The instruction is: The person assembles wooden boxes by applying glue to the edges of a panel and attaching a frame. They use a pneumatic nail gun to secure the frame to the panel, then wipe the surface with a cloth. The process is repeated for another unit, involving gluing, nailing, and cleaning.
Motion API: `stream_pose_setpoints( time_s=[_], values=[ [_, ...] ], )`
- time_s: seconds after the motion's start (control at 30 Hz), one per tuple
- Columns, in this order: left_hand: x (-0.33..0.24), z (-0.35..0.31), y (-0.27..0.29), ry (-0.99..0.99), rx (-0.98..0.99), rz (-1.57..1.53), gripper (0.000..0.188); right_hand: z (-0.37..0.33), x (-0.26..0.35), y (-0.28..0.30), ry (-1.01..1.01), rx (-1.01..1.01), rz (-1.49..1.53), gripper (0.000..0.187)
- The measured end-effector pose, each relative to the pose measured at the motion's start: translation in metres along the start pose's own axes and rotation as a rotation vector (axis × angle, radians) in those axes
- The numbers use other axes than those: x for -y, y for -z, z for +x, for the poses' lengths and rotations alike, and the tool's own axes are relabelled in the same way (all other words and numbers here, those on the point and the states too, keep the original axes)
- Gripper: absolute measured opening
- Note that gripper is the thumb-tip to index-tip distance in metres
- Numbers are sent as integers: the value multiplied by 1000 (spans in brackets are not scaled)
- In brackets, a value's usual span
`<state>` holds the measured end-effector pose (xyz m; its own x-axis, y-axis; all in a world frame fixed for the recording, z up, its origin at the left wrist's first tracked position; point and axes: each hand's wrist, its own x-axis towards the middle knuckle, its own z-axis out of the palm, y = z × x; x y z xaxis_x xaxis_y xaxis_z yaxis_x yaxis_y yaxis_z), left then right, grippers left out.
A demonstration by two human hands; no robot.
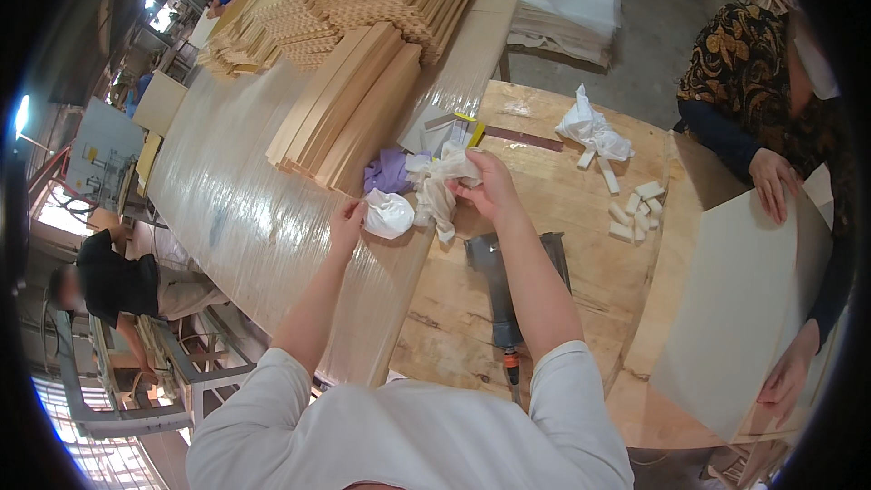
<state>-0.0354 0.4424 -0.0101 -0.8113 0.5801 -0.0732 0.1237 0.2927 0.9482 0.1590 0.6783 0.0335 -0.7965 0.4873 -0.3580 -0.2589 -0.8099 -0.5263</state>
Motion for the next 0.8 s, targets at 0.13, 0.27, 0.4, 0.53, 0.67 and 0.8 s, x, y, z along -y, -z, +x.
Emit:
stream_pose_setpoints(
  time_s=[0.13,0.27,0.4,0.53,0.67,0.8],
  values=[
    [10,-2,3,-84,-15,67,21,2,-14,-16,19,1,42,21],
    [-11,-13,-3,-111,-105,50,31,-1,-20,-18,109,62,-62,16],
    [-117,-43,-54,589,376,-865,39,-21,-36,-29,249,154,-268,20],
    [-90,-39,-75,377,328,-743,17,-20,-75,-43,599,207,-913,29],
    [-85,-45,-96,306,165,-566,13,-23,-90,-51,631,95,-751,31],
    [-93,-42,-99,285,190,-536,20,-24,-86,-50,673,83,-715,29]
  ],
)
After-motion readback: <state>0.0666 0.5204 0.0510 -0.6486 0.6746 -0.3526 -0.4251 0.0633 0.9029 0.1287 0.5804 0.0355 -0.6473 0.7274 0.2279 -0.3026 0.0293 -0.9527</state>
